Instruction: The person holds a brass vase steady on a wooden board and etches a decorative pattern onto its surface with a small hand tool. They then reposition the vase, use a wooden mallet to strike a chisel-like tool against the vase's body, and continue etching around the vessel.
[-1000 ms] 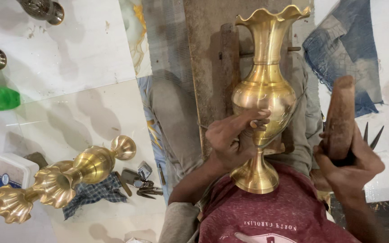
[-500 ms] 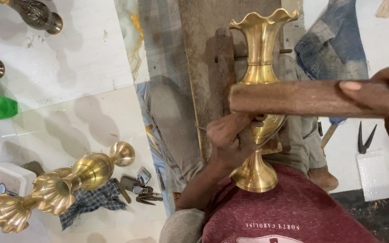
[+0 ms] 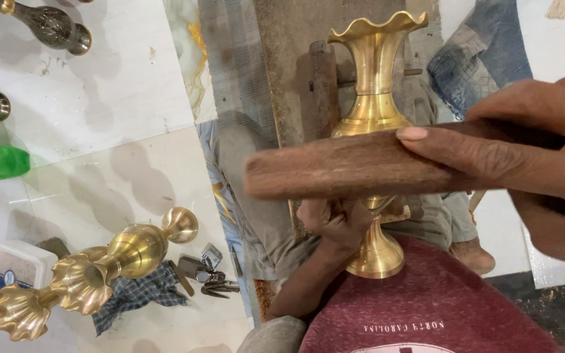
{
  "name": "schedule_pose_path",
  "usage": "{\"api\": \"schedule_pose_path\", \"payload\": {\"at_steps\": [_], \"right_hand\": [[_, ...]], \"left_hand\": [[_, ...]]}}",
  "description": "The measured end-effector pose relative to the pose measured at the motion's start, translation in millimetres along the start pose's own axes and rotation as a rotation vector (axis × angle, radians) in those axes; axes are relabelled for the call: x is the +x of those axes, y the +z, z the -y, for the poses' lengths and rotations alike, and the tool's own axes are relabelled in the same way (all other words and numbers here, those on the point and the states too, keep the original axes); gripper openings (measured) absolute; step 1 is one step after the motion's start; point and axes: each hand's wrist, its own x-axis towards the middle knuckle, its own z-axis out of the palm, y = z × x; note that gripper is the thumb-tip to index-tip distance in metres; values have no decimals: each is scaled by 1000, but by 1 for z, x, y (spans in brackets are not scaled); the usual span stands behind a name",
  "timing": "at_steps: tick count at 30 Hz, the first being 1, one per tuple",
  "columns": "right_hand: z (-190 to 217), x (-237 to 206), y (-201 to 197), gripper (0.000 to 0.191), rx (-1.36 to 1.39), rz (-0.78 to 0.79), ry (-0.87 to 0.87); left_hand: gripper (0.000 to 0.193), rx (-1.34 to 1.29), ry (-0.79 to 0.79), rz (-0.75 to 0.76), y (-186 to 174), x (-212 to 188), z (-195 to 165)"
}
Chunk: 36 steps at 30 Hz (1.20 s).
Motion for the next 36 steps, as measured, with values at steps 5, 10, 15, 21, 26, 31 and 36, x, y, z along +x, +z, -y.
{"api": "schedule_pose_path", "payload": {"at_steps": [5, 10, 15, 21, 26, 31, 36], "right_hand": [[17, -3, -3, 78, -115, 65, 4], [20, -4, -4, 77, -81, -91, -114], [18, 5, -9, 81, -270, 215, -120], [19, -2, -11, 79, -226, 411, -139], [9, -25, 11, 79, -153, 276, -246], [10, -40, 26, 70, -71, 6, -154], [17, -41, 30, 48, 341, 186, 285]], "left_hand": [[22, -53, 45, 9, 6, -8, 8], [22, 14, 63, 56, 5, -11, 9], [22, 27, 62, 74, 3, -9, 6], [22, 177, 141, 257, 0, -9, 2], [23, 233, 189, 325, 1, -9, 3], [24, 264, 200, 335, 0, -11, 5], [25, 279, 207, 354, -2, -17, 8]]}}
